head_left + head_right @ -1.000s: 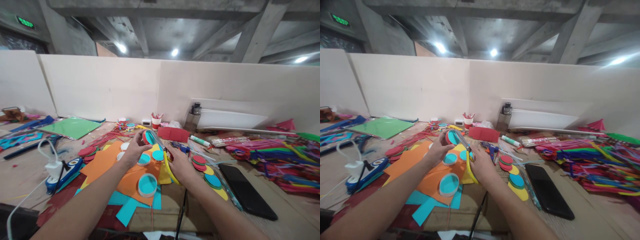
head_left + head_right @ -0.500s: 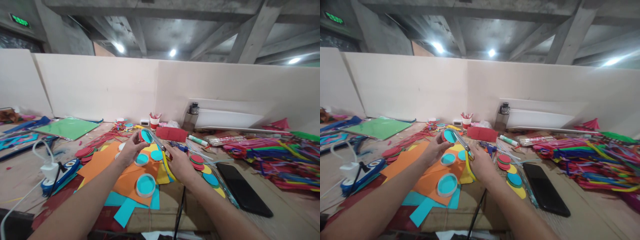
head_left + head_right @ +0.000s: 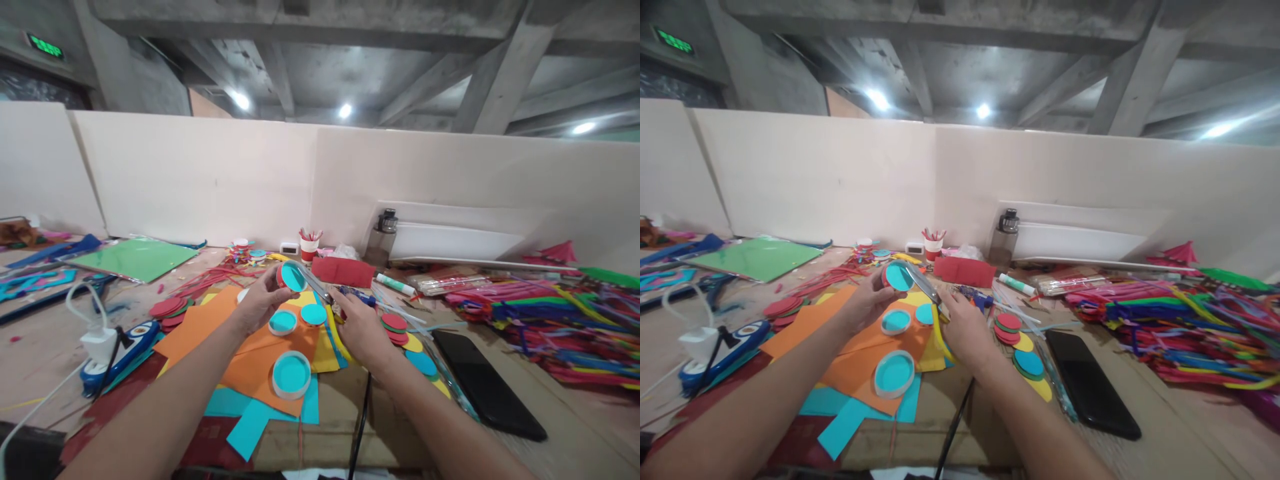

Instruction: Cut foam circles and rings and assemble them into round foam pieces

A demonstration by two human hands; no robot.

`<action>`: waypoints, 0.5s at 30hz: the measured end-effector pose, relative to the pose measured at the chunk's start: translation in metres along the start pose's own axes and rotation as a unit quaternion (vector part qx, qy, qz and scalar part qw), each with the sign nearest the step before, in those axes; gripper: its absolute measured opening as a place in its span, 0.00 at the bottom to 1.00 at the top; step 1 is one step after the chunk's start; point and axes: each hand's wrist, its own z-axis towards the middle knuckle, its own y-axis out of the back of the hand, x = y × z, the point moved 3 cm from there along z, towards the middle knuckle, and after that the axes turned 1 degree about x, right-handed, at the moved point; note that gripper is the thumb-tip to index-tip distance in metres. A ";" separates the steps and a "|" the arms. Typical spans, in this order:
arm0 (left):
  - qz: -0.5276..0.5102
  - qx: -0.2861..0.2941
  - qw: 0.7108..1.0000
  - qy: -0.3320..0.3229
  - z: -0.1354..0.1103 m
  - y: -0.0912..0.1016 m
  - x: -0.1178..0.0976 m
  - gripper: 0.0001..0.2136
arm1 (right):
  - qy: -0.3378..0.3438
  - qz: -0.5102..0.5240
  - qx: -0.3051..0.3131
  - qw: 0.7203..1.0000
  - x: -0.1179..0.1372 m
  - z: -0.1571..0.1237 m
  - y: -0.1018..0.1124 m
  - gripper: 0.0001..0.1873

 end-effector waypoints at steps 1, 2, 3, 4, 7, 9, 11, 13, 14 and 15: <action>-0.003 0.002 1.000 0.001 0.000 0.001 0.000 0.22 | 0.004 0.000 -0.004 1.000 0.000 0.000 0.000 0.31; -0.006 0.004 1.000 0.001 0.001 0.001 0.001 0.23 | 0.008 0.001 -0.007 1.000 -0.001 0.000 0.000 0.31; -0.010 0.005 1.000 0.002 0.001 0.001 0.001 0.23 | 0.010 0.002 -0.009 1.000 -0.001 0.000 -0.001 0.30; -0.014 0.006 1.000 0.002 0.001 0.001 0.001 0.24 | 0.012 0.003 -0.012 1.000 -0.002 0.000 -0.001 0.30; -0.029 0.002 1.000 -0.003 0.001 0.002 0.000 0.24 | 0.028 0.017 -0.024 0.999 -0.004 0.000 -0.003 0.29; -0.036 -0.001 0.999 -0.004 0.002 0.005 0.000 0.21 | 0.042 0.033 -0.030 0.998 -0.004 0.000 -0.003 0.29; -0.041 -0.004 0.999 0.003 0.002 0.007 0.001 0.19 | 0.038 0.050 -0.025 0.998 -0.003 0.000 -0.002 0.28; -0.047 -0.012 0.999 0.021 0.003 0.009 0.005 0.17 | 0.023 0.078 -0.008 0.997 -0.003 0.001 -0.003 0.26; -0.054 -0.017 0.998 0.034 0.004 0.009 0.008 0.17 | 0.013 0.100 -0.002 0.995 -0.003 0.001 -0.005 0.24; -0.065 -0.022 0.996 0.049 0.004 0.009 0.011 0.16 | 0.001 0.130 0.006 0.992 -0.004 0.001 -0.007 0.22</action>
